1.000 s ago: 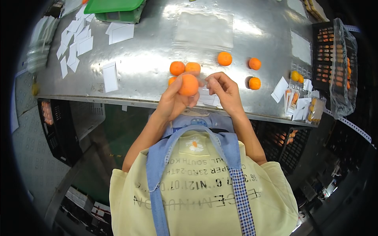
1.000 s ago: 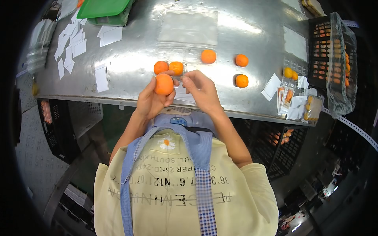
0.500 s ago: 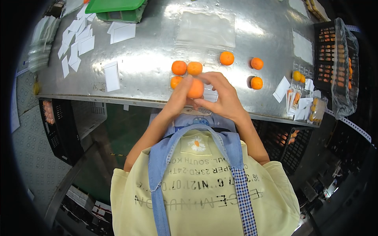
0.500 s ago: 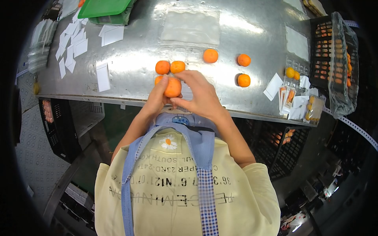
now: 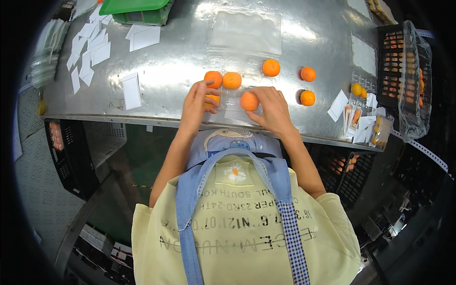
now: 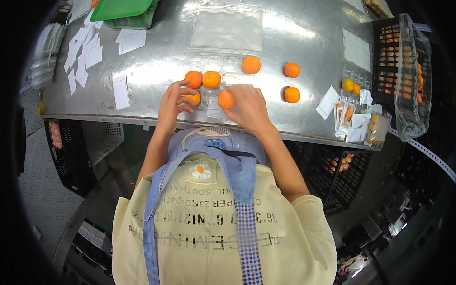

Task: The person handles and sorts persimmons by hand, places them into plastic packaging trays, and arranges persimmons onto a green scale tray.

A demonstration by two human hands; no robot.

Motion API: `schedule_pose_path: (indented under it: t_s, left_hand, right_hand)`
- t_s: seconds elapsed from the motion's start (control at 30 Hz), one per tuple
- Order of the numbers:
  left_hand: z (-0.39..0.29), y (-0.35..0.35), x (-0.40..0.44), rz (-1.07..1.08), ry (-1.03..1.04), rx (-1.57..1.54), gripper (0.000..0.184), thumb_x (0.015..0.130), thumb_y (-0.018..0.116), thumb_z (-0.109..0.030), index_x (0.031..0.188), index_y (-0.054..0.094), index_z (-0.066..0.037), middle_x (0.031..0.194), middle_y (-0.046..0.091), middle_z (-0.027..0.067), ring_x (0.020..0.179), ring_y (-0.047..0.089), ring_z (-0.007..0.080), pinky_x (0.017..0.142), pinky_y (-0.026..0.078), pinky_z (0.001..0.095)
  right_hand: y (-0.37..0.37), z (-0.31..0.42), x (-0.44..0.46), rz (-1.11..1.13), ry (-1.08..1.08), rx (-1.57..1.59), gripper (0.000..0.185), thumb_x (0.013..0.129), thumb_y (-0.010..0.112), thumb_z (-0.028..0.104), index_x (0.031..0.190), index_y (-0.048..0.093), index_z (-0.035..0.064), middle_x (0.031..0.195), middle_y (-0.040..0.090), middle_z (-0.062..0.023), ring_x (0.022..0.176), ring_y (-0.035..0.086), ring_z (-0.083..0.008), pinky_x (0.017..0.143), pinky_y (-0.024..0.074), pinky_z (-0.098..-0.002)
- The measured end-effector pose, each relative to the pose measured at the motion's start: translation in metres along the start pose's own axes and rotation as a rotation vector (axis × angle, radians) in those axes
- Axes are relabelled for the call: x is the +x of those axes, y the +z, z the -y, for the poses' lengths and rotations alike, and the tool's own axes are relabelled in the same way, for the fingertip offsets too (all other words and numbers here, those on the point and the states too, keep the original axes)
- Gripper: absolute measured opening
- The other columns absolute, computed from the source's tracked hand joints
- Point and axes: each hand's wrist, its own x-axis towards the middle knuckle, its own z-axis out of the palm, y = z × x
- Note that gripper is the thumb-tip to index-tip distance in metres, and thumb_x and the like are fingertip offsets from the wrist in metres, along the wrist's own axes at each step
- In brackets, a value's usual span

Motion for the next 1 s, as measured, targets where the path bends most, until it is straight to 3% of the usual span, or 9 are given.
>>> schedule_pose_path:
  t_s: [0.1, 0.4, 0.5, 0.6, 0.7, 0.8, 0.83, 0.97, 1.0]
  left_hand:
    - [-0.001, -0.007, 0.0, -0.055, 0.019, -0.052, 0.043, 0.099, 0.038, -0.037, 0.12, 0.05, -0.002, 0.096, 0.061, 0.0098, 0.075, 0.058, 0.0112, 0.063, 0.048, 0.0238]
    - [0.008, -0.019, -0.002, -0.116, 0.016, -0.075, 0.03, 0.097, 0.047, -0.026, 0.114, 0.056, -0.003, 0.095, 0.061, 0.0067, 0.074, 0.058, 0.009, 0.063, 0.047, 0.0219]
    - [0.008, -0.02, -0.002, -0.118, 0.024, -0.062, 0.026, 0.096, 0.05, -0.022, 0.113, 0.057, -0.004, 0.094, 0.062, 0.0059, 0.074, 0.057, 0.0081, 0.063, 0.047, 0.0212]
    - [0.007, -0.022, -0.002, -0.131, 0.024, -0.063, 0.025, 0.096, 0.05, -0.02, 0.113, 0.058, -0.004, 0.094, 0.062, 0.0057, 0.075, 0.058, 0.0083, 0.062, 0.047, 0.0209]
    - [0.01, -0.023, -0.001, -0.153, 0.016, -0.058, 0.025, 0.095, 0.052, -0.02, 0.111, 0.059, -0.003, 0.092, 0.062, 0.0053, 0.073, 0.057, 0.0078, 0.062, 0.047, 0.0217]
    - [0.009, -0.019, 0.002, -0.12, 0.02, -0.037, 0.024, 0.094, 0.053, -0.019, 0.111, 0.059, -0.003, 0.092, 0.063, 0.0053, 0.073, 0.056, 0.0075, 0.062, 0.046, 0.0215]
    - [0.009, -0.017, 0.003, -0.103, 0.03, -0.025, 0.023, 0.094, 0.053, -0.019, 0.111, 0.059, -0.003, 0.091, 0.063, 0.0052, 0.073, 0.056, 0.0075, 0.062, 0.046, 0.0213]
    - [0.009, -0.012, 0.002, -0.053, 0.055, 0.004, 0.023, 0.094, 0.054, -0.018, 0.111, 0.059, -0.004, 0.092, 0.062, 0.0041, 0.074, 0.055, 0.007, 0.063, 0.046, 0.0204]
    - [0.01, -0.011, 0.002, -0.04, 0.056, 0.005, 0.023, 0.094, 0.054, -0.019, 0.111, 0.059, -0.005, 0.092, 0.062, 0.0037, 0.075, 0.055, 0.0068, 0.064, 0.046, 0.0202]
  right_hand:
    - [0.003, 0.0, 0.004, 0.027, -0.031, -0.077, 0.048, 0.063, 0.076, 0.018, 0.107, 0.059, 0.0079, 0.107, 0.057, -0.0081, 0.102, 0.05, -0.0261, 0.086, 0.0366, -0.0375]
    - [0.011, -0.015, 0.0, -0.005, -0.073, -0.145, 0.048, 0.062, 0.077, 0.022, 0.106, 0.061, 0.0099, 0.107, 0.056, -0.0065, 0.102, 0.049, -0.026, 0.089, 0.0358, -0.04]
    - [-0.011, -0.022, -0.003, -0.071, -0.01, -0.088, 0.045, 0.063, 0.077, 0.022, 0.104, 0.061, 0.0101, 0.107, 0.056, -0.0068, 0.103, 0.049, -0.0265, 0.085, 0.0384, -0.0401]
    - [-0.018, -0.076, -0.034, -0.377, 0.256, -0.109, 0.049, 0.064, 0.078, 0.025, 0.106, 0.06, 0.0067, 0.105, 0.057, -0.011, 0.099, 0.052, -0.0286, 0.084, 0.0399, -0.0412]
    - [-0.038, -0.095, -0.049, -0.496, 0.442, -0.469, 0.051, 0.066, 0.078, 0.027, 0.107, 0.058, 0.0029, 0.103, 0.057, -0.0156, 0.094, 0.054, -0.0308, 0.083, 0.0428, -0.042]
    - [-0.028, -0.116, -0.062, -0.386, 0.578, -0.191, 0.054, 0.068, 0.077, 0.029, 0.11, 0.056, 0.0011, 0.102, 0.056, -0.0182, 0.091, 0.055, -0.0339, 0.082, 0.0454, -0.0434]
    - [-0.027, -0.113, -0.063, -0.357, 0.613, -0.195, 0.05, 0.071, 0.076, 0.023, 0.111, 0.055, 0.0006, 0.104, 0.057, -0.0152, 0.096, 0.057, -0.0289, 0.081, 0.0487, -0.0387]
    - [-0.022, -0.088, -0.054, -0.415, 0.606, 0.766, 0.052, 0.075, 0.074, 0.008, 0.119, 0.048, 0.0017, 0.114, 0.054, -0.008, 0.109, 0.053, -0.0164, 0.087, 0.0487, -0.0309]
    - [-0.019, -0.08, -0.051, -0.382, 0.548, 0.825, 0.054, 0.074, 0.074, 0.008, 0.121, 0.046, 0.0025, 0.115, 0.054, -0.008, 0.109, 0.053, -0.0167, 0.087, 0.0488, -0.0317]
